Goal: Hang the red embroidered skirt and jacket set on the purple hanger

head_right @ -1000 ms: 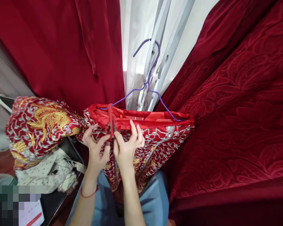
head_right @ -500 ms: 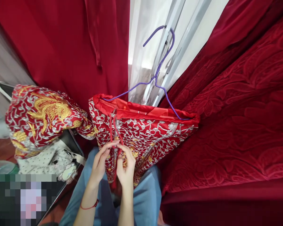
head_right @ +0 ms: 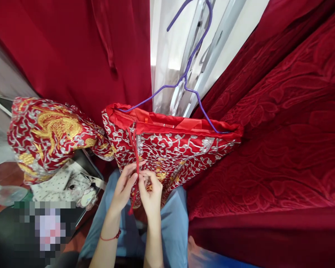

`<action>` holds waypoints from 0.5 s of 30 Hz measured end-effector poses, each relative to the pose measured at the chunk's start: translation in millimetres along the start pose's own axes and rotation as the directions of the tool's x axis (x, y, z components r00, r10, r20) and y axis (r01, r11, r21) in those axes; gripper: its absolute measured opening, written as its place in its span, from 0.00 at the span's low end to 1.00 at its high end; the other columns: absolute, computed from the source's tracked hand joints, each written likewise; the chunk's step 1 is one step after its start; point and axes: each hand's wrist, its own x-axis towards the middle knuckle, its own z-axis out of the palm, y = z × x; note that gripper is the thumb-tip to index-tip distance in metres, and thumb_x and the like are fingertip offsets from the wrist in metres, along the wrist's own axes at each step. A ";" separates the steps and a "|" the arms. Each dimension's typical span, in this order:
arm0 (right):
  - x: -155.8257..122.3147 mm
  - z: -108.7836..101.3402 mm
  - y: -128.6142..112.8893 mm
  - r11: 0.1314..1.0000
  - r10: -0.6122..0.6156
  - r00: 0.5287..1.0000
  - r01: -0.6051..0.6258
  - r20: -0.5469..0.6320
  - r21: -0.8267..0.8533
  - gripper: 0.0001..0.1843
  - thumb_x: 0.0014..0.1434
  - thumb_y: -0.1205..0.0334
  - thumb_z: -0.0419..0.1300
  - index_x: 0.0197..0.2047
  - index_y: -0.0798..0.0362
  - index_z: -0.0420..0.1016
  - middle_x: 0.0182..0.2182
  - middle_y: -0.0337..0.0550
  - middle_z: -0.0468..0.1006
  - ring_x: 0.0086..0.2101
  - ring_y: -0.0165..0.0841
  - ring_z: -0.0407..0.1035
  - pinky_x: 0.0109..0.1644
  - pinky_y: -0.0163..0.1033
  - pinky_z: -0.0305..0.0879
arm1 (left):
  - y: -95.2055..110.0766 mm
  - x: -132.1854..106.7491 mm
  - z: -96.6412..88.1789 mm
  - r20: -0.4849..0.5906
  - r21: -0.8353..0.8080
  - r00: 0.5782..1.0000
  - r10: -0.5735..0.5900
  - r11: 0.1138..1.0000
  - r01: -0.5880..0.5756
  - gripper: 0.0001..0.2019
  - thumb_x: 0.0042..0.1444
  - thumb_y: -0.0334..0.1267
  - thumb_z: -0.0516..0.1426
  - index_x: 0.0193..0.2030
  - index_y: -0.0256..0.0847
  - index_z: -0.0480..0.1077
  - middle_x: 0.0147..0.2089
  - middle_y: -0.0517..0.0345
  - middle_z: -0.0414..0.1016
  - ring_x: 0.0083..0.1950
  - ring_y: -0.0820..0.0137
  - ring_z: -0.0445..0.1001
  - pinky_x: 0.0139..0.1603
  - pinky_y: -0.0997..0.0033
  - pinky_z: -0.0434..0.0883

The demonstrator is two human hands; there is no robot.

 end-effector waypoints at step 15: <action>-1.9 -1.7 1.8 0.992 0.070 0.995 -0.062 0.074 -0.108 0.10 0.64 0.57 0.62 0.33 0.53 0.75 0.22 0.31 0.62 0.24 0.25 0.57 0.31 0.31 0.57 | -11.3 8.2 -10.8 -0.289 0.199 0.946 0.148 0.976 -0.092 0.13 0.68 0.45 0.54 0.42 0.43 0.78 0.48 0.53 0.76 0.54 0.67 0.74 0.59 0.68 0.69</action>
